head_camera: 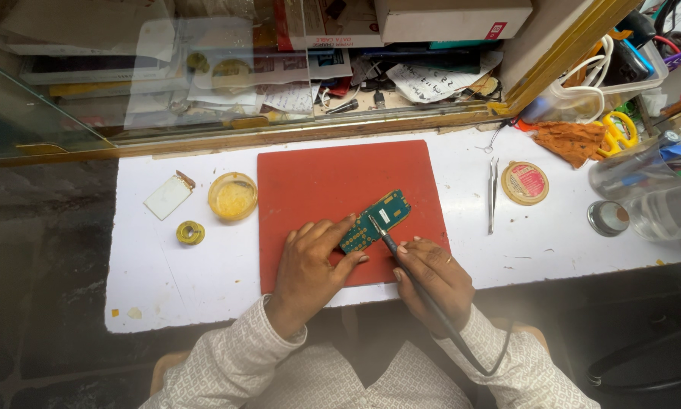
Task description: The person solders a green circuit board on a red mat at a repair bench, holding the board steady with one hand while applying a soldering iron to its contacts. They reposition the board and continue soldering different points, then set the board down and handle a small white component.
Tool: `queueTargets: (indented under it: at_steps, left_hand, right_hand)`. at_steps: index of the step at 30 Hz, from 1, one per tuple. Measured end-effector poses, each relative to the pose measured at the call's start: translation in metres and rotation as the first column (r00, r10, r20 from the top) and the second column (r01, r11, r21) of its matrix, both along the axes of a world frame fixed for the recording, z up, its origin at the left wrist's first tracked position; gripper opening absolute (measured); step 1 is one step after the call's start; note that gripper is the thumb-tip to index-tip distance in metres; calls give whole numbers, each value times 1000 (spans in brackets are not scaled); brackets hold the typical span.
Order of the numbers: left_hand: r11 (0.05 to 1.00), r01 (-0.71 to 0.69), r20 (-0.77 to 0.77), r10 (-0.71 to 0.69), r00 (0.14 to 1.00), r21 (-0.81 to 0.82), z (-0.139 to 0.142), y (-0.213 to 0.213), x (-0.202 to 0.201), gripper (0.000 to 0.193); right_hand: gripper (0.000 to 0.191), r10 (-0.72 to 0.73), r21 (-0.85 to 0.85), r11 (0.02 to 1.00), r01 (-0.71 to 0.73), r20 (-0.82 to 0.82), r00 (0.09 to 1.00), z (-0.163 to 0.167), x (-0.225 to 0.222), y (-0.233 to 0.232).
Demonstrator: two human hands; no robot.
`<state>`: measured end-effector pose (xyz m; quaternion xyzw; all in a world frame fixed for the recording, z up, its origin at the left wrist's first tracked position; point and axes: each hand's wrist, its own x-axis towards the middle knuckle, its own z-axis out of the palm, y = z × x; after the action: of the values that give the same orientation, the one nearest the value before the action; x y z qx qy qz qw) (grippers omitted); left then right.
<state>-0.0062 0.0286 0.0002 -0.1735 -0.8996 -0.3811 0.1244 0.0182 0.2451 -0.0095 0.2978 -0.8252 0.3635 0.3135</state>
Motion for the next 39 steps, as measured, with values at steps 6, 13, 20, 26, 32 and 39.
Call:
queueTargets:
  at_steps: [6, 13, 20, 26, 32, 39]
  left_hand:
    - [1000, 1, -21, -1, 1000, 4, 0, 0, 0, 56]
    - [1000, 2, -11, -2, 1000, 2, -1, 0, -1, 57]
    - [1000, -1, -13, 1, 1000, 4, -1, 0, -1, 57]
    - [1000, -3, -1, 3, 1000, 4, -1, 0, -1, 57]
    - [1000, 1, -10, -1, 1000, -1, -2, 0, -1, 57]
    - [1000, 3, -17, -3, 1000, 5, -3, -1, -1, 57]
  right_hand:
    - [30, 15, 15, 1000, -15, 14, 1000, 1, 1, 1]
    - [29, 2, 6, 1000, -2, 9, 1000, 1, 0, 1]
    - [29, 11, 25, 1000, -11, 1, 1000, 0, 0, 1]
    - [29, 2, -1, 1000, -2, 2, 1000, -1, 0, 1]
    - [29, 19, 28, 999, -19, 3, 1000, 1, -1, 1]
    - [28, 11, -6, 1000, -11, 6, 1000, 1, 0, 0]
